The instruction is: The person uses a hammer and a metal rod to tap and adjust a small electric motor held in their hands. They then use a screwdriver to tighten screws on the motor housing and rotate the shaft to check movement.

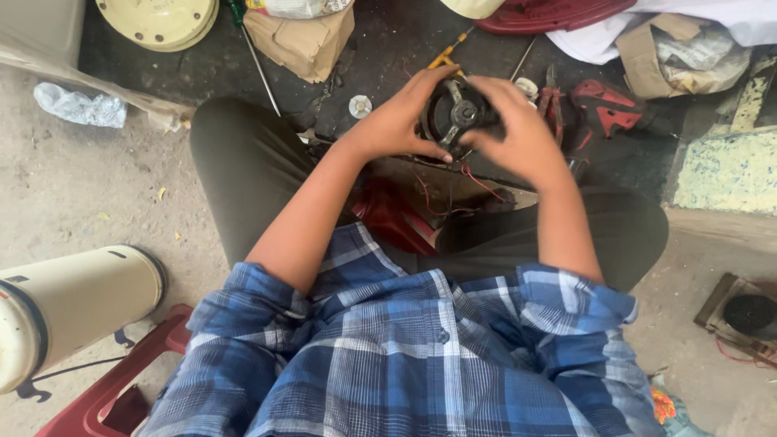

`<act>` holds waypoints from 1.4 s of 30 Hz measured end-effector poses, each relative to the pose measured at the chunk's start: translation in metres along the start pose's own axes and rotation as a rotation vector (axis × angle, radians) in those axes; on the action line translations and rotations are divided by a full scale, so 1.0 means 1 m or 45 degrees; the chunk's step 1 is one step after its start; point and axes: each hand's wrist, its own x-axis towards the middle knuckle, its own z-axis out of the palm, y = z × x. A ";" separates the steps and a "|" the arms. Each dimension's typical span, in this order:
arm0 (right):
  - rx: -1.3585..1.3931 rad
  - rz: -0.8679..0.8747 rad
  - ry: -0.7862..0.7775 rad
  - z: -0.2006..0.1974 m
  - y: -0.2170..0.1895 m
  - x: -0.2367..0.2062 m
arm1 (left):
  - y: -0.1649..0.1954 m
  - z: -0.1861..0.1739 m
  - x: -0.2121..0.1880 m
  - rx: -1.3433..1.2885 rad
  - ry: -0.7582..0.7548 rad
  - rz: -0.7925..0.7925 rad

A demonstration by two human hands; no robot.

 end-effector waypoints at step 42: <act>-0.060 -0.091 0.362 0.034 -0.057 0.002 | -0.021 -0.003 -0.018 -0.084 0.076 -0.071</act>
